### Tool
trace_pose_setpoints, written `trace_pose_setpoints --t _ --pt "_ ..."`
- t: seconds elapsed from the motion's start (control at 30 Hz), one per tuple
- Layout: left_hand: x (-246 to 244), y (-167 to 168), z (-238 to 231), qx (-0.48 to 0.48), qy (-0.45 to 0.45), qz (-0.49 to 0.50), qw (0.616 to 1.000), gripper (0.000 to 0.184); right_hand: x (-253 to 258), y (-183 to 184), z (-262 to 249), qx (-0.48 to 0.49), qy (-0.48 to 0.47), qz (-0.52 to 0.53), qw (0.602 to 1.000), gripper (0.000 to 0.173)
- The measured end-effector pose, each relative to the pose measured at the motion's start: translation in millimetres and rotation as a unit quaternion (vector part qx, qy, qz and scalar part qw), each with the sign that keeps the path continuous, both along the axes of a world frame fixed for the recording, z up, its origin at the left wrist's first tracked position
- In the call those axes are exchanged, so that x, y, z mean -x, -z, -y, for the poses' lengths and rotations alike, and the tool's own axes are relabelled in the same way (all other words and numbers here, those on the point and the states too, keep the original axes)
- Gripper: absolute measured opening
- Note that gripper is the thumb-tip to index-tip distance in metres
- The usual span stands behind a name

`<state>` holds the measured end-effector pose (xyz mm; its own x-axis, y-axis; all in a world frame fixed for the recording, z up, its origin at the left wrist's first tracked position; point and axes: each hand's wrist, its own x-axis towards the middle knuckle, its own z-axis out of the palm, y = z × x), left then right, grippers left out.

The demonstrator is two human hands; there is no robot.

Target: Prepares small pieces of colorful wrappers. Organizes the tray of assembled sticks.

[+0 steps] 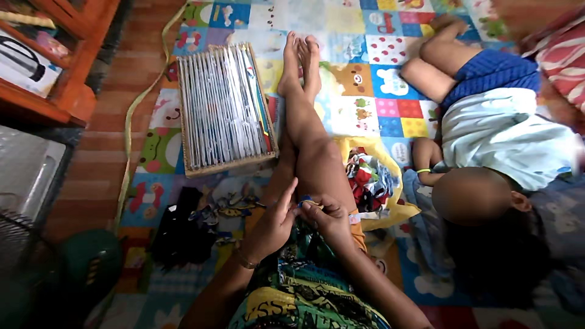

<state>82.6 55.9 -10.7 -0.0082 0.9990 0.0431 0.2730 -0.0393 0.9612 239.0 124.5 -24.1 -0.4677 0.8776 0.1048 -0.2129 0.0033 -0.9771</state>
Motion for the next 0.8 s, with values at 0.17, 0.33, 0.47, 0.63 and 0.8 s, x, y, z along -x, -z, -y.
trace_pose_setpoints --t 0.17,0.33,0.47,0.63,0.8 --pt "0 4 -1 -0.039 0.001 0.145 0.989 0.043 -2 4 -3 -0.177 0.025 0.051 0.982 0.011" --pt "-7 1 -3 0.078 -0.059 0.320 0.943 0.026 -3 1 -3 -0.200 0.024 0.035 0.979 0.013" --pt "-5 3 -2 0.065 -0.040 0.308 0.948 0.026 -4 -1 -3 -0.161 0.028 0.016 0.986 0.014" --pt "-2 6 0 0.010 0.016 0.245 0.969 0.021 -3 -5 -2 -0.057 0.003 -0.029 0.998 0.014" --pt "-10 5 -3 0.043 -0.066 0.294 0.952 0.023 -3 -8 -6 0.110 -0.009 0.037 0.993 0.031"
